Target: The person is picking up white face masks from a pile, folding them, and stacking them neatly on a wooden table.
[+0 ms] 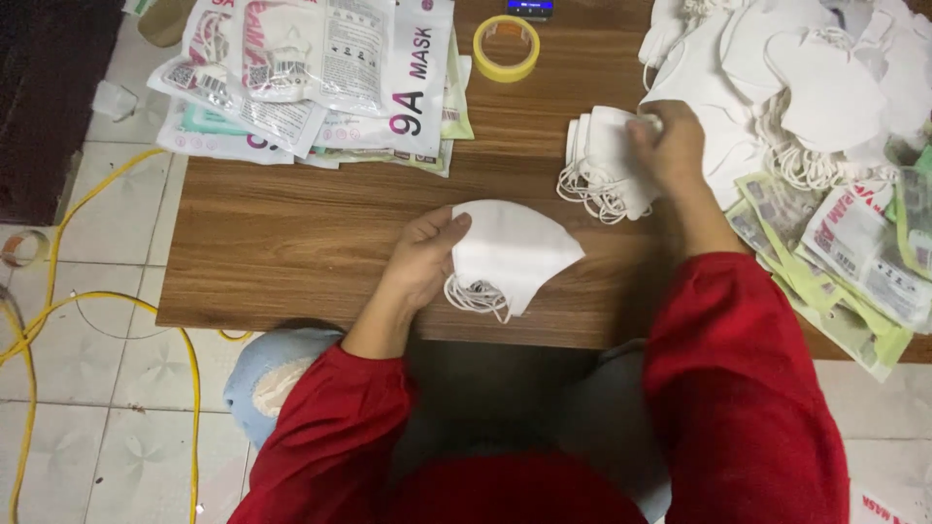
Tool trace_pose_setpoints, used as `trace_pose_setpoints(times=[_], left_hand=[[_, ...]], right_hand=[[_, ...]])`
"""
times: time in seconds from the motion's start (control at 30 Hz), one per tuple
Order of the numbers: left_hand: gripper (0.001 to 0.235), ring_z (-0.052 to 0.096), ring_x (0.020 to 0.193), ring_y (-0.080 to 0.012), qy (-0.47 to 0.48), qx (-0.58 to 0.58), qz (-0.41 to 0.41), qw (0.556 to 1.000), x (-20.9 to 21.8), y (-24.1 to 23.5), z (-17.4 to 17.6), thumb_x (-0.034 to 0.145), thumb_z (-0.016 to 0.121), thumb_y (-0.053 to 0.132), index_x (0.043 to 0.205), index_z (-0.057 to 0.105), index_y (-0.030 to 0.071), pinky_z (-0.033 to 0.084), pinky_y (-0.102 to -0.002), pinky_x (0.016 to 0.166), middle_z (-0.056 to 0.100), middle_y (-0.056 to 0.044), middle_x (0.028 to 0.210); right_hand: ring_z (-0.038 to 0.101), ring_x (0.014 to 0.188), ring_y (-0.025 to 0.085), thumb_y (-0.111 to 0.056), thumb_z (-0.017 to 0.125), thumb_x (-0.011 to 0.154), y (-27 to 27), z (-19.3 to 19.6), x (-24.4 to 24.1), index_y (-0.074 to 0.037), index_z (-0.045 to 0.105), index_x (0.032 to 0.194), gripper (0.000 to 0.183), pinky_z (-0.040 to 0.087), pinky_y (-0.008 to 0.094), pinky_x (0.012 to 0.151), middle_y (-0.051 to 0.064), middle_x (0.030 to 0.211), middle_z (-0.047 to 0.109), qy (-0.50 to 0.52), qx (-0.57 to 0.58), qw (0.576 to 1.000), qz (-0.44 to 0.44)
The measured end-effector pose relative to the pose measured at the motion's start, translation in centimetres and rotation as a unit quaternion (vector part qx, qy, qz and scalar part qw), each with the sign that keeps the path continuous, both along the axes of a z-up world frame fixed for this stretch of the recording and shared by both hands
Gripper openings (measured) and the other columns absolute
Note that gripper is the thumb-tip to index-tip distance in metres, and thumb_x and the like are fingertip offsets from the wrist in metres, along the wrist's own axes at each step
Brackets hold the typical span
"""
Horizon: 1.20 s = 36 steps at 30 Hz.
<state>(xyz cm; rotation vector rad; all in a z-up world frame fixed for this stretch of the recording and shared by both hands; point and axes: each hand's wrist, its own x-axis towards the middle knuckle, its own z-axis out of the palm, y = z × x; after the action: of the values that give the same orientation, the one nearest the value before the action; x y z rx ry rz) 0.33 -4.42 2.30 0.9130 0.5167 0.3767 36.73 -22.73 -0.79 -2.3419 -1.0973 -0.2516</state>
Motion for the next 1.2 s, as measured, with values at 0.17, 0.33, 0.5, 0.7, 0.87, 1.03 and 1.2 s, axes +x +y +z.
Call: trace_pose_setpoints(times=[0.17,0.33,0.5,0.7,0.87,1.03,1.2], left_hand=[[0.028,0.075,0.079,-0.0194,0.029,0.017,0.003,0.999,0.3,0.2,-0.7,0.099,0.069,0.017,0.116,0.07,-0.005,0.065,-0.033,0.068,0.074,-0.012,0.092],[0.021,0.073,0.075,-0.0169,0.042,0.028,0.025,0.998,0.1,0.2,0.1,0.098,0.07,0.014,0.109,0.072,-0.004,0.064,-0.029,0.065,0.073,-0.009,0.086],[0.023,0.073,0.077,-0.0166,0.054,0.052,0.03,0.997,0.4,0.1,-0.3,0.098,0.07,0.017,0.11,0.073,-0.002,0.064,-0.029,0.066,0.073,-0.01,0.088],[0.029,0.073,0.081,-0.0202,0.088,0.083,0.03,0.992,0.1,0.5,-0.4,0.101,0.066,0.019,0.119,0.071,-0.003,0.063,-0.032,0.069,0.073,-0.014,0.094],[0.029,0.073,0.081,-0.0203,0.094,0.103,0.038,0.99,0.4,0.5,-1.3,0.102,0.064,0.019,0.12,0.071,-0.002,0.063,-0.031,0.067,0.074,-0.015,0.095],[0.031,0.073,0.081,-0.0201,0.094,0.106,0.042,0.989,0.7,0.3,-2.0,0.101,0.065,0.02,0.122,0.07,-0.003,0.064,-0.031,0.067,0.075,-0.016,0.097],[0.034,0.074,0.085,-0.0205,0.046,0.052,0.03,0.997,0.7,-0.1,-1.6,0.1,0.068,0.02,0.123,0.068,-0.006,0.064,-0.034,0.073,0.075,-0.016,0.1]], right_hand=[[0.053,0.128,0.053,-0.031,0.082,0.095,0.8,2.8,-1.8,0.006,0.048,0.152,0.076,0.043,0.059,0.108,0.036,0.136,0.057,0.151,-0.091,0.98,-0.091],[0.057,0.125,0.051,-0.027,0.085,0.09,1.4,4.3,-2.5,0.006,0.044,0.153,0.082,0.046,0.06,0.103,0.035,0.131,0.062,0.205,-0.093,0.969,-0.103],[0.069,0.104,0.04,-0.02,0.089,0.082,1.8,3.1,-2.2,-0.001,0.074,0.122,0.046,0.055,0.046,0.089,0.021,0.107,0.073,0.045,-0.149,0.981,-0.119],[0.071,0.087,0.039,0.0,0.069,0.1,1.0,5.4,-4.0,0.002,0.065,0.111,0.012,0.056,0.047,0.071,0.022,0.1,0.07,0.115,0.043,0.992,-0.035],[0.066,0.08,0.021,-0.004,0.075,0.096,0.4,9.0,-7.0,-0.002,0.068,0.116,0.021,0.056,0.031,0.067,0.011,0.088,0.068,0.248,0.119,0.961,0.038],[0.067,0.076,0.015,-0.003,0.079,0.088,-0.5,10.1,-12.0,0.0,0.067,0.112,0.027,0.06,0.025,0.071,0.008,0.087,0.069,0.403,0.143,0.902,0.064],[0.071,0.071,0.012,-0.002,0.083,0.082,-0.5,5.5,-14.4,-0.001,0.068,0.109,0.031,0.06,0.022,0.066,0.006,0.082,0.073,0.499,0.18,0.843,0.089]])
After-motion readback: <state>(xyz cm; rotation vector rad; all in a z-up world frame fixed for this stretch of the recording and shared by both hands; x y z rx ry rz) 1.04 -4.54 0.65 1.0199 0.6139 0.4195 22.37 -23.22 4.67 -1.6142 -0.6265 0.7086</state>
